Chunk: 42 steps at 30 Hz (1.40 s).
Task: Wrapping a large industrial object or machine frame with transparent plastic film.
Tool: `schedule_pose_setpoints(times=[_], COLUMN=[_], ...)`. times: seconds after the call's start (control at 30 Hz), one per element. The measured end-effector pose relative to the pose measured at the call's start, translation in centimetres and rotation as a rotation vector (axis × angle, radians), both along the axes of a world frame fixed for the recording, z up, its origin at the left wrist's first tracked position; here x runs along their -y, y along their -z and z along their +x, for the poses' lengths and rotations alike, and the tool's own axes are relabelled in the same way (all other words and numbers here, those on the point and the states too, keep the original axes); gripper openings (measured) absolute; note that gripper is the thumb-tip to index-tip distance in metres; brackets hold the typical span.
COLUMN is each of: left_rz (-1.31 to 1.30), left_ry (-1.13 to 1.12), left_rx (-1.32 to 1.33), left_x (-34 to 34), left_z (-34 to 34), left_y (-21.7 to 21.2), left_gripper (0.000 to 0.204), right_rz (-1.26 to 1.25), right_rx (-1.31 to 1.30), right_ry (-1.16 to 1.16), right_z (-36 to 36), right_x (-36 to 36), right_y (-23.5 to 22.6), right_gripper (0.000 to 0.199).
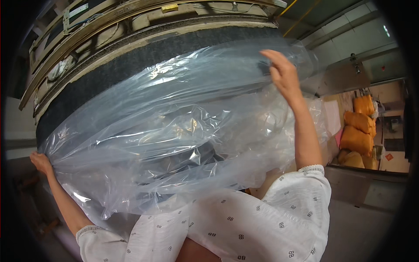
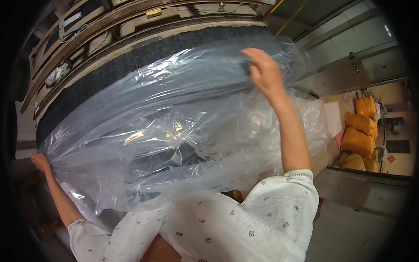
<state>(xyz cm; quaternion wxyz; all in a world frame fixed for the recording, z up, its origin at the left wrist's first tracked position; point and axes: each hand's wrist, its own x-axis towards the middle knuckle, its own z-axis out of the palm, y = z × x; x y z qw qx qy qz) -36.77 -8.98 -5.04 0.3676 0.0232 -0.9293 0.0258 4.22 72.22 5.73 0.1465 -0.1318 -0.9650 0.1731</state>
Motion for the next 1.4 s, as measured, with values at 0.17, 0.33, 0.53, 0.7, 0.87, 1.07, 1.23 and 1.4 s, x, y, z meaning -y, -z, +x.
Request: schedule_pose_setpoints(times=[0.17,0.33,0.53,0.7,0.87,1.07,1.23,1.4], left_rz=[0.552,1.029,1.38,1.422,1.451,1.602,1.66,0.47], left_ry=[-0.156,0.263,0.397,0.329,0.332,0.259,0.382,0.222], left_rx=[0.096,0.105,0.312,0.319,0.461,0.247,-0.15,-0.182], left_x=[11.6,14.8,18.5,15.2,14.3,10.5,-3.4,-15.1], left_z=[-0.6,5.4,15.5,20.9,24.9,19.7,10.2,0.7], left_y=[-2.4,-6.8,-12.9,-11.6,-9.3,-8.3,-14.1,-7.3], left_gripper=[0.033,0.034,0.035,0.034,0.032,0.035,0.033,0.026], right_rz=[0.117,0.181,0.172,0.246,0.005,-0.339,-0.957,-0.05], right_rx=[-0.008,-0.02,-0.107,-0.183,-0.343,-0.174,-0.71,-0.544], right_ry=[-0.176,-0.154,-0.203,-0.181,-0.189,-0.33,-0.105,0.374], right_z=[-4.5,-3.5,-5.3,-5.6,-8.1,-10.9,-13.2,-15.3], right_x=[5.2,5.7,4.6,4.9,1.1,-3.1,-8.3,-18.9], right_y=[4.1,3.6,4.1,4.6,5.6,3.2,-4.9,2.2], right_gripper=[0.041,0.04,0.037,0.034,0.009,0.014,0.027,0.029])
